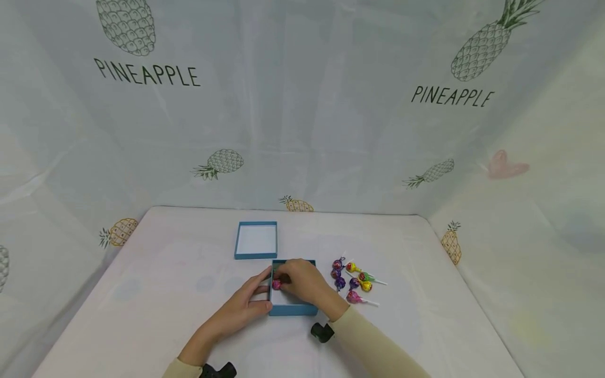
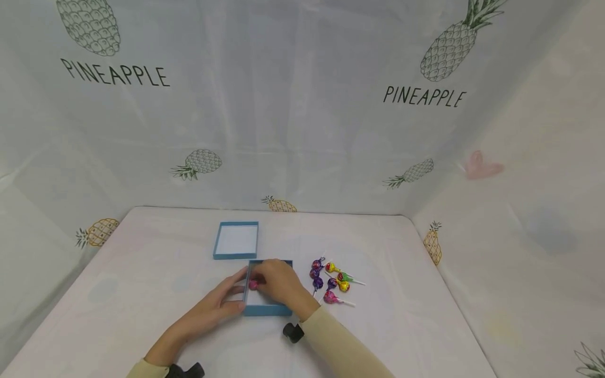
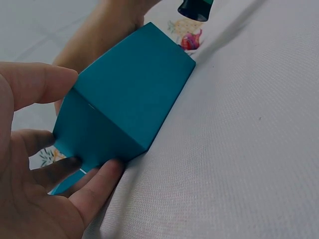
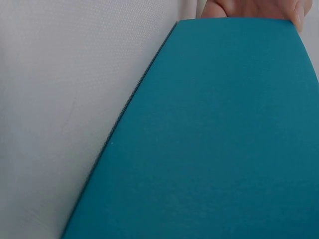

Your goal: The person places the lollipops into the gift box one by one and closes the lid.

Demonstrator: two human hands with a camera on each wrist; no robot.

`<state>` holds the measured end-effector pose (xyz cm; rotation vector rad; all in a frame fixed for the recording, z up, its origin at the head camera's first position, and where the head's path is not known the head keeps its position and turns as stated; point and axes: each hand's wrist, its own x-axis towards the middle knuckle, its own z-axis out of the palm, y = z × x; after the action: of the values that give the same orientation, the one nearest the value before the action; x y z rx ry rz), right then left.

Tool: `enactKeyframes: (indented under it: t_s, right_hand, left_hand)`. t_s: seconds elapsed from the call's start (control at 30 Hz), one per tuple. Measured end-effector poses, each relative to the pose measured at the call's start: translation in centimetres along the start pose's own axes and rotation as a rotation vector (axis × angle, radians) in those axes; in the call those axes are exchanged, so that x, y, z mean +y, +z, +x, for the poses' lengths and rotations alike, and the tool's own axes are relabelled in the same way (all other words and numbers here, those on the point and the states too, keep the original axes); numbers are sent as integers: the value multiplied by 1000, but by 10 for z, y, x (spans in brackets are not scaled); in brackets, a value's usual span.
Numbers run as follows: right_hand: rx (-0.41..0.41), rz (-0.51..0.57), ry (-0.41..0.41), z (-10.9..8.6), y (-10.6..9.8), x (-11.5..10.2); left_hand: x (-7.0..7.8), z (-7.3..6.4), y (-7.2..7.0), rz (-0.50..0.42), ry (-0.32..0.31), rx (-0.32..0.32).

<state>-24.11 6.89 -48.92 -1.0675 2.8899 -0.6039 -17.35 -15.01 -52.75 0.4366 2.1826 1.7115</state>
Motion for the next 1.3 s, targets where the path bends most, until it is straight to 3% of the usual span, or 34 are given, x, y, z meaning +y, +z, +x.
enactKeyframes:
  t_s: [0.43,0.77,1.07,1.3]
  right_hand:
    - [2,66,-44,-4,-10,2]
    - [24,171,14,-14,-55,12]
    - [98,158,46,-33,-99,53]
    - [60,141,86,-41,-105,95]
  left_hand:
    - [1,0,0,-4,-5,-2]
    - [1,1,2,33,-33,26]
    - [1,2,2,34,-41,28]
    - [1,1,3,33,-38,23]
